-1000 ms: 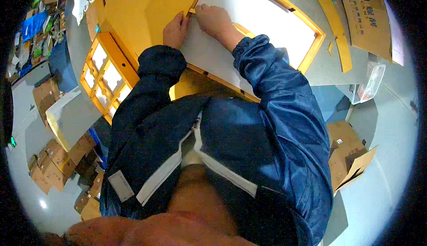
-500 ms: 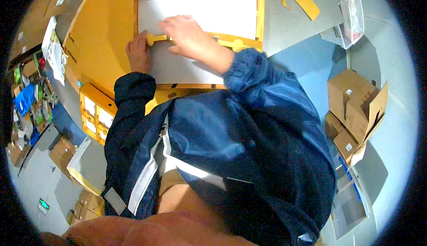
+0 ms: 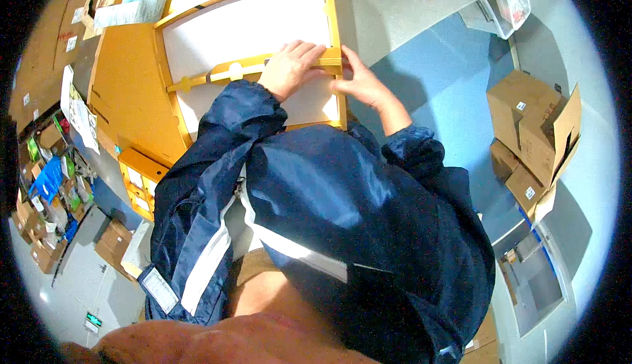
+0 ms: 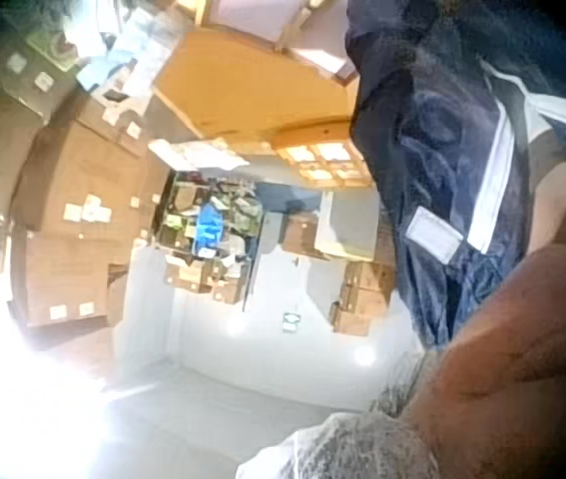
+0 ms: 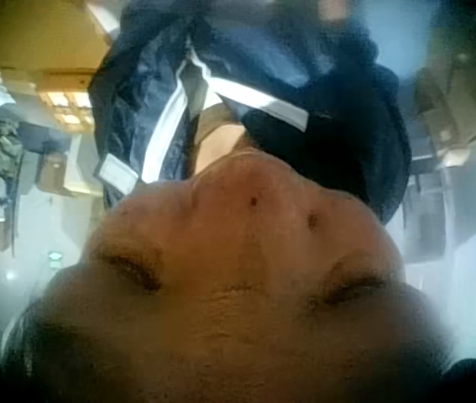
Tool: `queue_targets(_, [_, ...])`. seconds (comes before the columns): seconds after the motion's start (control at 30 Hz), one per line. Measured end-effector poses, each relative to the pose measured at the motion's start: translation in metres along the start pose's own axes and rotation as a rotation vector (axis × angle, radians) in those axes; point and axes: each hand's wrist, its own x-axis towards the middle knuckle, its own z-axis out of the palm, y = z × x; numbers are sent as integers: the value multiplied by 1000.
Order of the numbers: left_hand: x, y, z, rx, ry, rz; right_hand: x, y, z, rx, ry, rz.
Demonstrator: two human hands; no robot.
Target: The person assembles yellow cardboard frames by placing white foam sheets into the trays and inserting pre-cut cardboard dividers. They handle the components by hand, fitting the pieces together to create a structured frame.
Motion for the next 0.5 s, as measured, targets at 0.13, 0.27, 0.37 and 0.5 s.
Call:
queue_targets(0.13, [-4, 1, 5, 141, 129, 52, 1, 20, 22, -491, 134, -93])
queue_targets(0.27, [-6, -7, 18, 278, 150, 36, 5, 36, 25, -451, 153, -11])
queue_targets(0.37, [-5, -14, 24, 281, 140, 13, -1, 30, 26, -437, 174, -55])
queue_targets(0.5, [2, -19, 24, 342, 2, -5, 5, 30, 25, -456, 183, -72])
